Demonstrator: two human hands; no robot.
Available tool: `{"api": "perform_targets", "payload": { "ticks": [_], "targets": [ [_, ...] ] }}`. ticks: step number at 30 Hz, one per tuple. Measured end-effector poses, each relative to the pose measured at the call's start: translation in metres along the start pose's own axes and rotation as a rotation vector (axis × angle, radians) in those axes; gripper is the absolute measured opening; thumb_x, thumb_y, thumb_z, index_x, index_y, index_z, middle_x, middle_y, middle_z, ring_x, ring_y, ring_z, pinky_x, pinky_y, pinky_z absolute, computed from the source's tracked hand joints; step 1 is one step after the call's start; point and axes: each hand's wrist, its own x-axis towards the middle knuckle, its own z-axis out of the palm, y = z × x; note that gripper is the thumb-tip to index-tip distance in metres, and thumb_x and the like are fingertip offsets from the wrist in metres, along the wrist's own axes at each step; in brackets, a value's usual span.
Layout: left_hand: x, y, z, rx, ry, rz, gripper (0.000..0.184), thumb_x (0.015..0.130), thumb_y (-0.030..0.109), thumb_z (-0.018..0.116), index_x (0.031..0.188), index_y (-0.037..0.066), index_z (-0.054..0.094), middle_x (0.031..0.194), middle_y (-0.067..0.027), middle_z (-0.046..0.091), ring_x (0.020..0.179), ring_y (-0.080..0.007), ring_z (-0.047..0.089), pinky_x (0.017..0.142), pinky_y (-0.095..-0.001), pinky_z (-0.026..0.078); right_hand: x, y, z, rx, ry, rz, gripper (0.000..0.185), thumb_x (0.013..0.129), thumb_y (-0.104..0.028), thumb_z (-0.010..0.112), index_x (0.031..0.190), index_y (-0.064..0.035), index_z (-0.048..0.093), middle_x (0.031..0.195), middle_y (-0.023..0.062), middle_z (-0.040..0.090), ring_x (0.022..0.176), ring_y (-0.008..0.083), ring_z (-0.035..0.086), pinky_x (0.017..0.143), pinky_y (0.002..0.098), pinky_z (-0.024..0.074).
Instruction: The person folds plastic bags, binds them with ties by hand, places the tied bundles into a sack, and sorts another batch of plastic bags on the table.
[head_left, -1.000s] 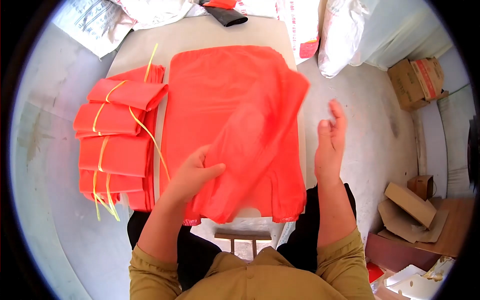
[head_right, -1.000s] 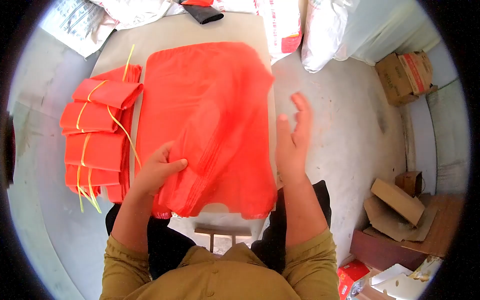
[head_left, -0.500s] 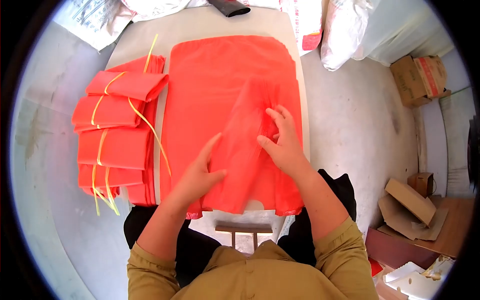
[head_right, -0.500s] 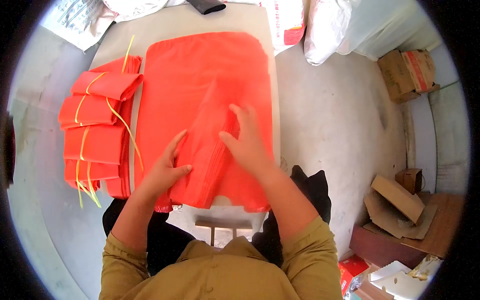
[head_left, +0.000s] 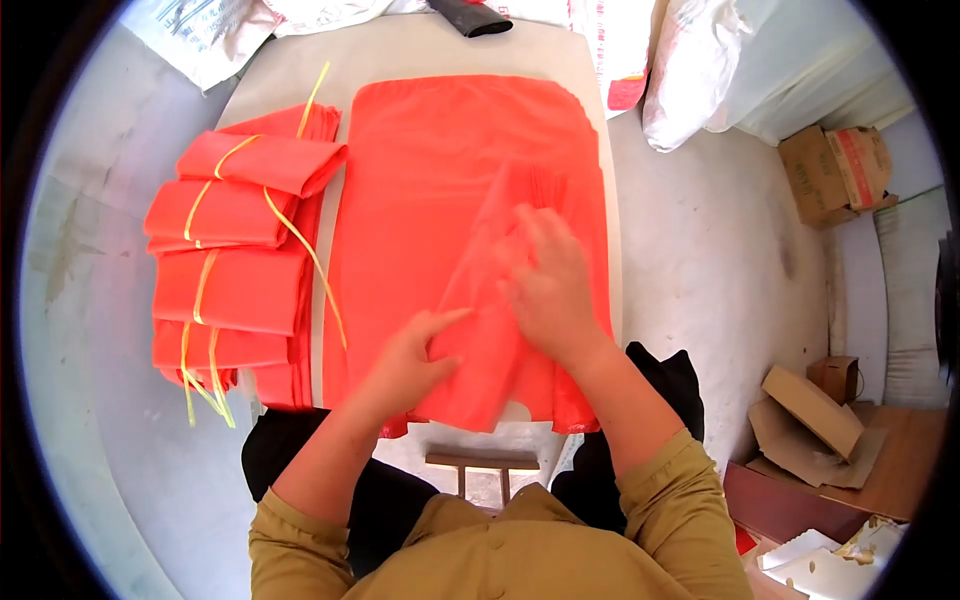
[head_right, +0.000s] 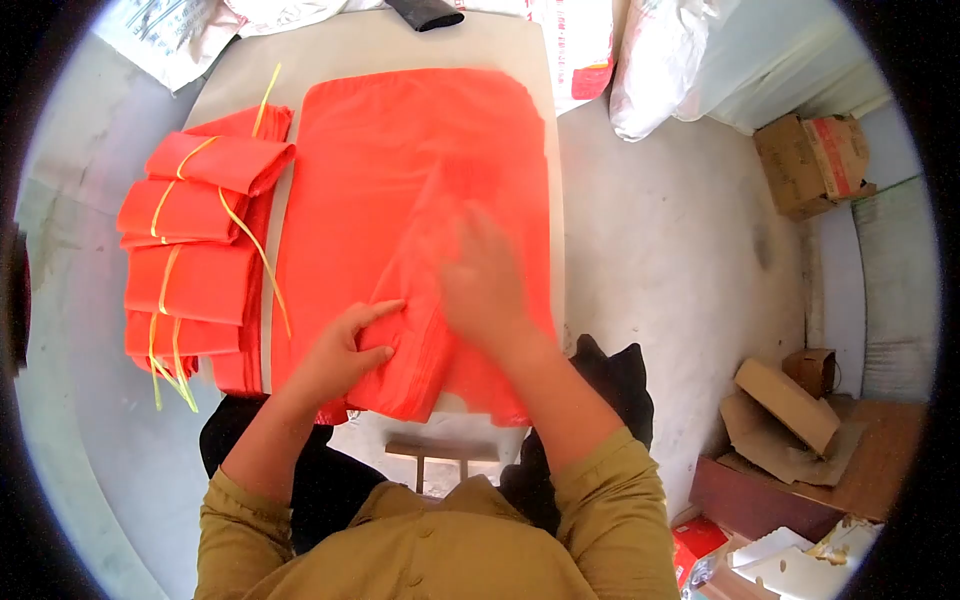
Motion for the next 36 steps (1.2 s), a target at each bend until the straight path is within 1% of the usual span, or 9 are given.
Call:
{"api": "perform_targets", "payload": {
  "ticks": [4,10,16,19,22,28,31,32,36],
  "targets": [
    [-0.003,-0.005,0.006,0.060,0.076,0.072,0.057,0.083,0.000,0.065,0.139,0.010,0.057,0.106,-0.0085,0.055,0.101,-0.0201,0.057,0.090,-0.0320,0.047,0.007,-0.014,0.013,0.306,-0.321,-0.120,0.054,0.091,-0.020,0.064,0.143,-0.0134,0.052,0.159,0.0117,0.035,0.149,0.0328,0.027,0.119,0.0502,0.0277],
    [-0.004,0.005,0.004,0.124,0.077,0.027,0.059,0.082,-0.001,0.066,0.139,0.010,0.057,0.106,-0.0115,0.056,0.103,-0.0234,0.059,0.092,-0.0326,0.046,0.036,0.037,0.017,-0.099,-0.266,0.003,0.058,0.097,-0.038,0.056,0.149,-0.0163,0.044,0.163,0.0100,0.027,0.152,0.0307,0.019,0.123,0.0505,0.0139],
    [-0.003,-0.001,0.008,0.135,0.114,0.067,0.060,0.081,-0.003,0.067,0.139,0.009,0.057,0.108,-0.0130,0.058,0.106,-0.0264,0.060,0.096,-0.0322,0.045,0.052,0.059,0.022,-0.129,-0.150,0.083,0.058,0.097,-0.039,0.057,0.148,-0.0146,0.047,0.163,0.0128,0.027,0.150,0.0362,0.021,0.120,0.0516,0.0195],
    [-0.003,-0.002,0.008,0.147,0.114,0.094,0.061,0.081,-0.003,0.067,0.140,0.009,0.056,0.108,-0.0125,0.058,0.107,-0.0250,0.060,0.097,-0.0323,0.045,0.053,0.056,0.020,-0.121,-0.202,0.125,0.056,0.099,-0.040,0.053,0.150,-0.0180,0.044,0.165,0.0086,0.022,0.153,0.0331,0.015,0.123,0.0506,0.0120],
    [-0.005,0.000,0.006,0.081,0.077,0.048,0.060,0.082,-0.004,0.065,0.141,0.006,0.054,0.115,-0.0099,0.059,0.109,-0.0201,0.059,0.097,-0.0313,0.046,0.050,0.050,0.019,-0.088,-0.196,0.225,0.059,0.097,-0.033,0.058,0.150,-0.0132,0.043,0.164,0.0138,0.020,0.152,0.0352,0.015,0.123,0.0481,0.0156],
    [-0.010,0.008,0.002,-0.418,-0.048,-0.054,0.058,0.087,-0.004,0.062,0.144,0.000,0.049,0.126,-0.0055,0.060,0.106,-0.0102,0.060,0.091,-0.0268,0.050,0.002,-0.010,0.010,0.545,0.212,0.769,0.080,0.089,-0.015,0.070,0.155,-0.0050,0.027,0.162,0.0190,0.019,0.151,0.0303,0.021,0.120,0.0431,0.0262],
    [-0.018,0.009,0.004,-0.526,-0.091,-0.076,0.059,0.087,-0.003,0.062,0.145,0.001,0.048,0.121,-0.0053,0.062,0.100,-0.0089,0.061,0.087,-0.0254,0.051,-0.014,-0.044,-0.002,1.249,0.336,0.906,0.088,0.089,-0.012,0.070,0.159,-0.0088,0.017,0.161,0.0149,0.023,0.146,0.0277,0.029,0.117,0.0420,0.0321],
    [-0.019,0.008,0.006,-0.554,-0.100,-0.079,0.060,0.087,-0.002,0.062,0.145,0.002,0.048,0.118,-0.0052,0.063,0.098,-0.0086,0.061,0.086,-0.0250,0.052,-0.016,-0.049,-0.002,1.261,0.328,0.934,0.089,0.088,-0.009,0.070,0.158,-0.0089,0.017,0.159,0.0152,0.026,0.143,0.0276,0.034,0.113,0.0412,0.0370],
    [-0.025,-0.001,0.011,0.020,0.037,0.209,0.061,0.085,0.007,0.068,0.144,0.007,0.050,0.117,-0.0115,0.063,0.092,-0.0155,0.063,0.083,-0.0295,0.053,-0.018,-0.055,-0.003,1.269,0.262,0.947,0.095,0.084,0.001,0.070,0.159,-0.0098,0.013,0.154,0.0161,0.033,0.133,0.0273,0.044,0.103,0.0394,0.0482]
  ]
}}
